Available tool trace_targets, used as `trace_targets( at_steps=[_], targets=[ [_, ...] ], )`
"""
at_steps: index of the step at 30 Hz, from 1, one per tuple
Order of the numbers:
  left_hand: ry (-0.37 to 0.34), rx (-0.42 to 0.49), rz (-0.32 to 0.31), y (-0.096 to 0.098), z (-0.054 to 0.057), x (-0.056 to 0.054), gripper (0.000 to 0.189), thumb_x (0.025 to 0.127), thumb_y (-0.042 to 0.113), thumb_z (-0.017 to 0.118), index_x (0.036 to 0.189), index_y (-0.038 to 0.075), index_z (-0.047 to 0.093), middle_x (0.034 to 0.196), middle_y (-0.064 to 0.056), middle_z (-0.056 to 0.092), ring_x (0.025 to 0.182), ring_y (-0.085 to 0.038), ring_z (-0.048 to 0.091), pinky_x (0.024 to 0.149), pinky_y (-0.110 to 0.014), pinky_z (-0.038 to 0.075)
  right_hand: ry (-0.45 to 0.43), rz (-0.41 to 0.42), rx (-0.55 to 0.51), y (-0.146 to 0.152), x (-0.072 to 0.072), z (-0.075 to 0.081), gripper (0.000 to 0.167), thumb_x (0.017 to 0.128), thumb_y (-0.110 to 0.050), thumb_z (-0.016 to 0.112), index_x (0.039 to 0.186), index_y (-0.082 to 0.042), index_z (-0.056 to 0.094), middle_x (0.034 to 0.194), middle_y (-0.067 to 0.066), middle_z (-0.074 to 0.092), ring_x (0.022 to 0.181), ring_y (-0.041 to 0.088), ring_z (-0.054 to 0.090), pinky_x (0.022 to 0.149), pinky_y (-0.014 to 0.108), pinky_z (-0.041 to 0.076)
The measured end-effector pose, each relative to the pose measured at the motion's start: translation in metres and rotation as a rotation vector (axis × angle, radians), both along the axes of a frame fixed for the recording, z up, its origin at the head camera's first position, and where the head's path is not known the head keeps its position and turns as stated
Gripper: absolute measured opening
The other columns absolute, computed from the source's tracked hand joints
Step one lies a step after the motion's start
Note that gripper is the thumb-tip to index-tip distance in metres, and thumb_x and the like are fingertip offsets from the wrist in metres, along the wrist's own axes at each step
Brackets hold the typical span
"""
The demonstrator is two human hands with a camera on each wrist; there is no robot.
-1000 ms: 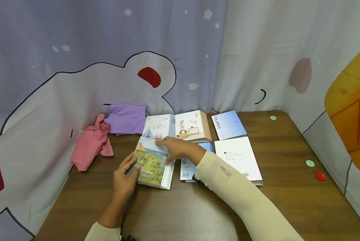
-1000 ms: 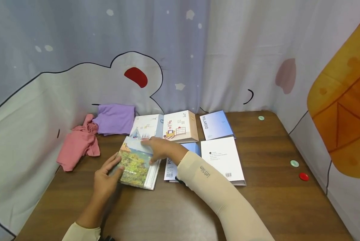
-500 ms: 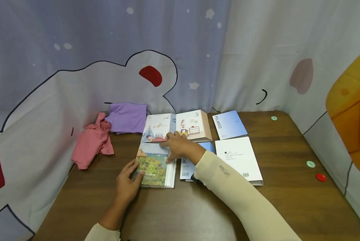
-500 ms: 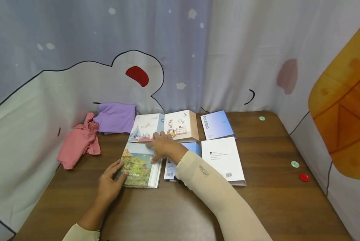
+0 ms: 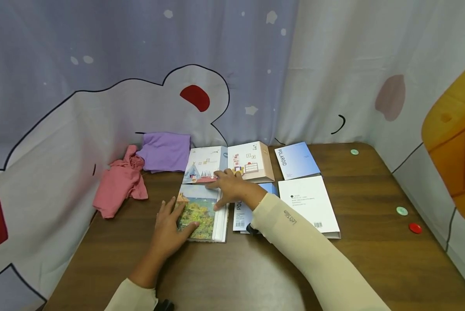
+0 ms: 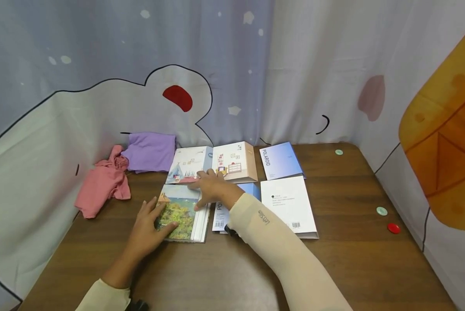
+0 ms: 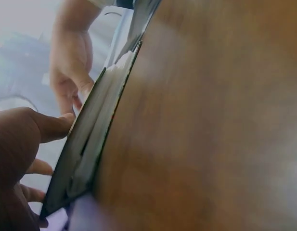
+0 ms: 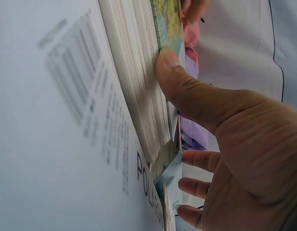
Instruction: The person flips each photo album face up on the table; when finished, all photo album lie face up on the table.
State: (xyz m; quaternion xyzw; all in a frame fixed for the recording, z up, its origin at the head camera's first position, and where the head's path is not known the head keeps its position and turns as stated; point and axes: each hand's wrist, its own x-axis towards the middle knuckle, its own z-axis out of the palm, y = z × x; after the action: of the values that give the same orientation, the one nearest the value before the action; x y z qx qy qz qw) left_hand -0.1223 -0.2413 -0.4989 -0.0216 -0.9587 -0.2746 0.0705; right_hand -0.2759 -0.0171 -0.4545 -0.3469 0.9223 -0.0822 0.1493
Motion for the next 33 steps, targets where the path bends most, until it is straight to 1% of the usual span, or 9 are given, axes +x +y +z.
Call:
trace_targets(
  at_steps=[4,9,12,15,18,21,24,31,33],
  targets=[
    [0.030,-0.069,-0.026,0.012,0.008,-0.008,0.082,0.094,0.045,0.085,0.158,0.004,0.056,0.173,-0.034,0.034,0.162,-0.065,0.019,0.118,-0.091,0.018,-0.032,-0.005,-0.010,0.004,0.000,0.004,0.089,0.087,-0.059,0.088,0.165,-0.042,0.048,0.184,0.007,0.022,0.168,0.038,0.023,0.131,0.068,0.025],
    [0.094,-0.068,-0.071,0.031,0.015,-0.013,0.081,0.094,0.046,0.085,0.156,0.003,0.058,0.170,-0.032,0.040,0.162,-0.064,0.022,0.119,-0.091,0.019,-0.100,-0.032,-0.017,0.020,-0.001,0.021,0.086,0.090,-0.055,0.087,0.165,-0.040,0.048,0.185,0.008,0.017,0.171,0.042,0.013,0.133,0.075,0.015],
    [0.134,-0.059,-0.102,0.041,0.020,-0.015,0.080,0.093,0.045,0.087,0.155,0.002,0.060,0.168,-0.031,0.044,0.161,-0.064,0.025,0.119,-0.090,0.022,-0.144,-0.046,-0.025,0.034,-0.002,0.033,0.085,0.091,-0.055,0.086,0.166,-0.039,0.047,0.186,0.008,0.015,0.172,0.043,0.010,0.132,0.077,0.015],
    [0.164,-0.051,-0.139,0.052,0.025,-0.018,0.079,0.090,0.042,0.089,0.152,0.002,0.062,0.165,-0.030,0.049,0.158,-0.065,0.030,0.120,-0.088,0.026,-0.189,-0.078,-0.074,0.049,-0.003,0.041,0.086,0.092,-0.050,0.088,0.166,-0.035,0.048,0.185,0.010,0.017,0.171,0.045,0.011,0.131,0.077,0.017],
    [0.170,-0.030,-0.191,0.065,0.030,-0.022,0.079,0.089,0.040,0.090,0.152,0.001,0.063,0.164,-0.030,0.051,0.156,-0.066,0.034,0.120,-0.084,0.031,-0.196,-0.119,-0.144,0.066,-0.005,0.046,0.084,0.092,-0.042,0.090,0.165,-0.029,0.051,0.182,0.015,0.026,0.169,0.046,0.020,0.130,0.074,0.026],
    [0.132,0.001,-0.247,0.080,0.034,-0.023,0.079,0.092,0.040,0.089,0.154,0.001,0.060,0.166,-0.029,0.049,0.157,-0.063,0.034,0.121,-0.082,0.034,-0.183,-0.152,-0.191,0.085,-0.007,0.050,0.080,0.092,-0.037,0.090,0.163,-0.023,0.055,0.173,0.019,0.039,0.162,0.045,0.034,0.128,0.068,0.036],
    [0.079,0.025,-0.297,0.095,0.033,-0.023,0.080,0.094,0.041,0.087,0.158,0.003,0.057,0.170,-0.027,0.044,0.161,-0.059,0.031,0.123,-0.078,0.035,-0.187,-0.163,-0.201,0.104,-0.011,0.052,0.075,0.094,-0.036,0.089,0.160,-0.018,0.058,0.166,0.021,0.048,0.156,0.044,0.045,0.126,0.064,0.041],
    [0.108,0.029,-0.425,0.126,0.026,-0.029,0.082,0.091,0.041,0.090,0.156,0.002,0.059,0.167,-0.028,0.046,0.157,-0.055,0.040,0.122,-0.075,0.039,-0.269,-0.153,-0.183,0.144,-0.018,0.053,0.063,0.098,-0.031,0.084,0.153,-0.009,0.064,0.150,0.024,0.066,0.142,0.044,0.062,0.115,0.060,0.054],
    [0.094,0.018,-0.447,0.134,0.026,-0.029,0.083,0.090,0.043,0.090,0.157,0.004,0.058,0.168,-0.026,0.046,0.157,-0.053,0.041,0.123,-0.072,0.040,-0.281,-0.136,-0.182,0.152,-0.019,0.051,0.060,0.098,-0.030,0.084,0.151,-0.007,0.066,0.148,0.023,0.068,0.139,0.042,0.065,0.114,0.058,0.055]
  ],
)
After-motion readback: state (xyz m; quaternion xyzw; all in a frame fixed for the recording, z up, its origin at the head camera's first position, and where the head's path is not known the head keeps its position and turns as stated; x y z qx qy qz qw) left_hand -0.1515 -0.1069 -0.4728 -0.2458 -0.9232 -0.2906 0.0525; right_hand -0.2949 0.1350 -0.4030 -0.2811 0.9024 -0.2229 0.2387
